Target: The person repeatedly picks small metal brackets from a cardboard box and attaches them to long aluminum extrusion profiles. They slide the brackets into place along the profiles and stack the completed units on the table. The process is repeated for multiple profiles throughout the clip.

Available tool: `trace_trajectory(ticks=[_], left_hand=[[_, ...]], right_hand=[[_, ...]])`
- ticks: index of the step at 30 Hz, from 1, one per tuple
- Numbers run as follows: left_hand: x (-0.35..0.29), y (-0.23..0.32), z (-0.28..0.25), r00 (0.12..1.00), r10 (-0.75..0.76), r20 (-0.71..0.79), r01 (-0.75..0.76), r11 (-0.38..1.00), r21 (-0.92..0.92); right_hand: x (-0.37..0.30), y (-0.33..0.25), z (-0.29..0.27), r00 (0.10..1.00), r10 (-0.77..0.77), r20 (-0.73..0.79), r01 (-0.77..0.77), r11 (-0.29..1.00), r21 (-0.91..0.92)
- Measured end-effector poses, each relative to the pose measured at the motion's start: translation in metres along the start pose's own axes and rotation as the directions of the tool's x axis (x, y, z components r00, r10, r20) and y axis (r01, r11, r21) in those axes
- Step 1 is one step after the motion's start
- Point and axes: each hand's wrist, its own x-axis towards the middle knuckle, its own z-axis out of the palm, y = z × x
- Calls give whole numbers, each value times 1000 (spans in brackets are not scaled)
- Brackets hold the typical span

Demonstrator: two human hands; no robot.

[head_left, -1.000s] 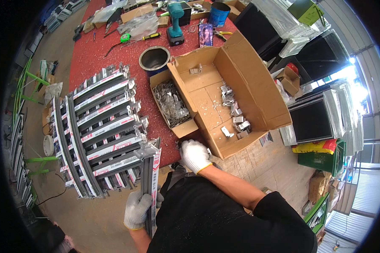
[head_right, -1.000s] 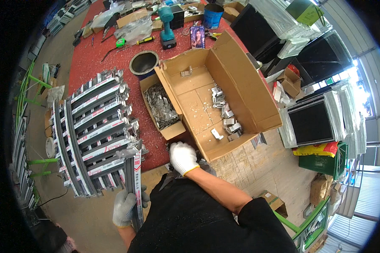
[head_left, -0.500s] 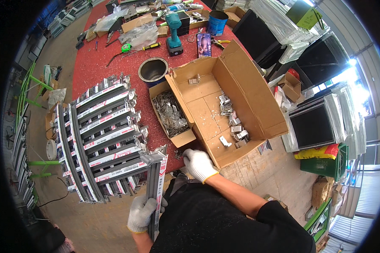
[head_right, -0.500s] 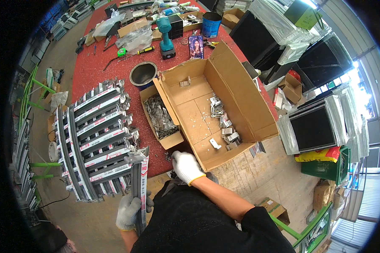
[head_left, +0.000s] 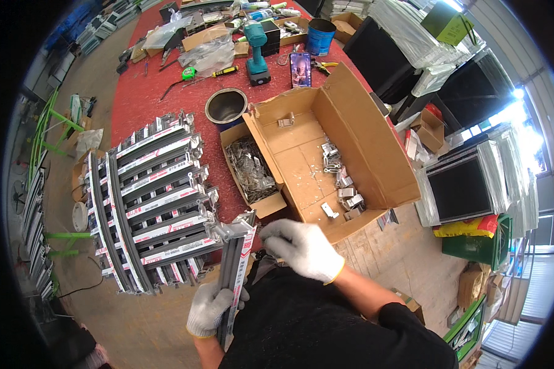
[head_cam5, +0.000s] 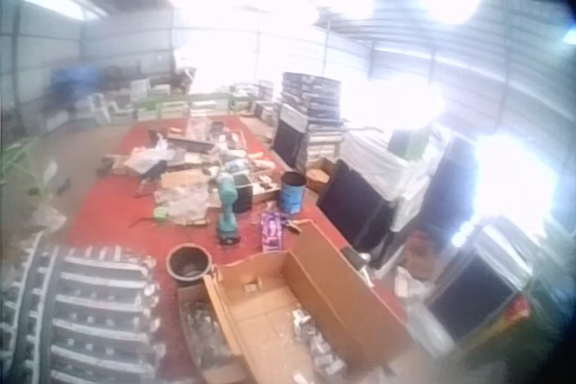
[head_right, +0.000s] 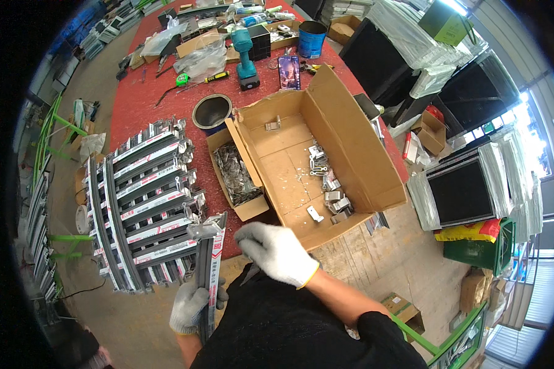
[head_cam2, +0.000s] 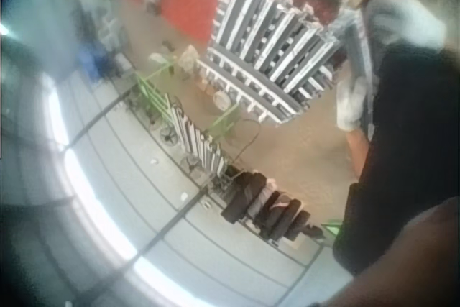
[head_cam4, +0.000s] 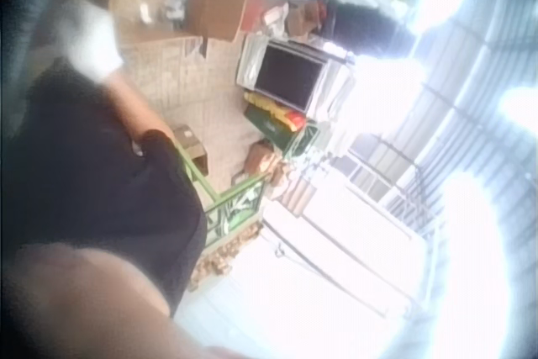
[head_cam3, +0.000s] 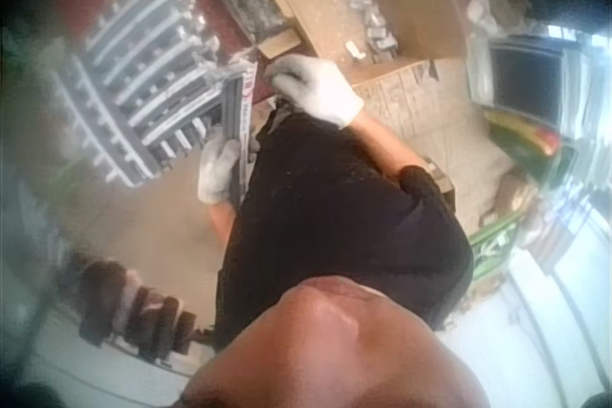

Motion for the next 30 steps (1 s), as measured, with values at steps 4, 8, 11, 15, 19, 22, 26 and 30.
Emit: trace_trajectory(ticks=[4, 8, 11, 15, 19, 22, 26, 30], left_hand=[[-1, 5, 6, 1000, 20, 19, -20, 999, 43], [-4, 9, 10, 1000, 4, 18, -5, 999, 39], [-5, 11, 12, 1000, 9, 24, -10, 999, 41], [-5, 13, 11, 999, 14, 47, -18, 997, 81], [-5, 14, 10, 999, 2, 37, -7, 992, 124], [-6, 15, 11, 1000, 0, 30, -4, 990, 142], [-6, 17, 10, 1000, -3, 15, 1, 987, 161], [-8, 19, 9, 1000, -16, -14, 18, 974, 225]], right_hand=[[13, -24, -29, 990, 63, -124, -46, 990, 136], [26, -37, -45, 992, 108, -70, -75, 928, 366], [33, -41, -50, 998, 40, -38, -26, 950, 310], [34, -43, -53, 997, 60, 43, -70, 943, 324], [36, -44, -53, 997, 48, 63, -64, 955, 291], [39, -44, -53, 996, 39, 82, -59, 964, 259], [39, -45, -53, 993, 60, 97, -85, 955, 284], [42, -43, -52, 996, 26, 87, -43, 978, 206]])
